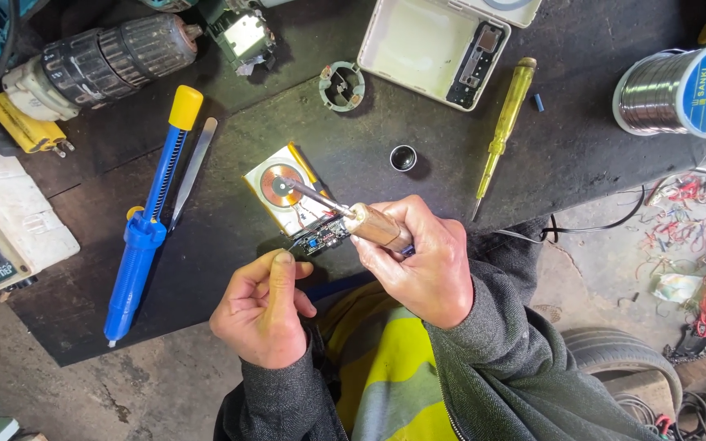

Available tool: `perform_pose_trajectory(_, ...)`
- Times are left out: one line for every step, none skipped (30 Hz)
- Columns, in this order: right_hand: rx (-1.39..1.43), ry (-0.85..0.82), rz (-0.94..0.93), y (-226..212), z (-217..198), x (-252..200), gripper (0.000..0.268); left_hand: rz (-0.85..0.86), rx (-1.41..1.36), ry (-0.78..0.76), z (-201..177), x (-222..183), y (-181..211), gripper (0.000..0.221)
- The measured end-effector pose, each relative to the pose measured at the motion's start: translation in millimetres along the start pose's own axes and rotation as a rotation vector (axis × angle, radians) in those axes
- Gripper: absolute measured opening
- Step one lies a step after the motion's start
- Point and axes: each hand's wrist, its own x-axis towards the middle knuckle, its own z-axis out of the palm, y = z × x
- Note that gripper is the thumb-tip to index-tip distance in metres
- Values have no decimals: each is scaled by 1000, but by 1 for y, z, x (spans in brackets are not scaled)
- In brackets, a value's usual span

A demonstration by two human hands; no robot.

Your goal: Soldering electrical connections and wires onto a battery PCB and wireless charging coil assembly.

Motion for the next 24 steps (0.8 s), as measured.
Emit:
perform_pose_trajectory(-1, 2, 2, 0, 0, 0, 21, -1, 0, -2, 0, 1, 1, 15)
perform_pose_trajectory(-10, -4, 2, 0, -1, 1, 22, -29, 1, -8, 0, 2, 1, 15)
perform_pose_trajectory(-19, -9, 2, -1, -1, 1, 22, -57, 2, -13, -1, 3, 2, 14)
perform_pose_trajectory(-20, -9, 1, -1, -1, 1, 22, -57, 0, -13, -1, 4, 3, 14)
perform_pose_trajectory(-18, -14, 0, -1, -1, 1, 22, -74, 23, -29, -2, 5, 4, 14)
perform_pose_trajectory(-16, -21, 0, -1, 0, 1, 21, -90, 46, -44, -2, 6, 5, 14)
perform_pose_trajectory(-17, -21, -1, -1, 0, 1, 21, -90, 45, -44, -2, 7, 8, 14)
perform_pose_trajectory(-26, -16, -6, -1, 0, 1, 22, -111, 74, -61, -2, 8, 11, 15)
perform_pose_trajectory(-35, -12, -11, -1, 1, 1, 22, -131, 103, -78, -2, 9, 13, 17)
perform_pose_trajectory(-36, -13, -11, -2, 0, 1, 22, -132, 102, -78, -3, 10, 14, 17)
perform_pose_trajectory(-36, -18, -19, -2, 0, 2, 21, -130, 113, -101, -4, 11, 14, 16)
perform_pose_trajectory(-35, -22, -27, -3, 0, 2, 21, -127, 124, -126, -4, 13, 14, 16)
perform_pose_trajectory(-36, -22, -26, -4, 0, 3, 21, -128, 124, -127, -6, 14, 13, 16)
perform_pose_trajectory(-27, -17, -29, -5, 1, 3, 19, -136, 116, -161, -7, 16, 12, 16)
perform_pose_trajectory(-18, -13, -32, -6, 1, 3, 17, -145, 109, -195, -9, 18, 11, 16)
perform_pose_trajectory(-20, -14, -31, -5, 1, 3, 17, -147, 107, -196, -10, 22, 11, 16)
perform_pose_trajectory(-24, -18, -19, -4, 1, 3, 19, -173, 149, -225, -11, 25, 11, 17)
perform_pose_trajectory(-28, -23, -8, -3, 2, 2, 22, -199, 191, -254, -12, 28, 12, 19)
perform_pose_trajectory(-31, -25, -9, -3, 2, 2, 22, -201, 188, -254, -12, 31, 12, 19)
perform_pose_trajectory(-33, -23, -12, -3, 2, 2, 21, -259, 192, -274, -13, 34, 13, 19)
perform_pose_trajectory(-34, -21, -16, -3, 2, 2, 21, -318, 196, -294, -13, 38, 14, 20)
perform_pose_trajectory(-35, -20, -16, -2, 2, 5, 21, -317, 195, -294, -15, 38, 10, 20)
perform_pose_trajectory(49, 17, -107, -1, 2, 7, 16, -265, 112, -318, -17, 39, 5, 15)
perform_pose_trajectory(132, 54, -196, 0, 1, 9, 18, -214, 30, -344, -19, 40, 0, 10)
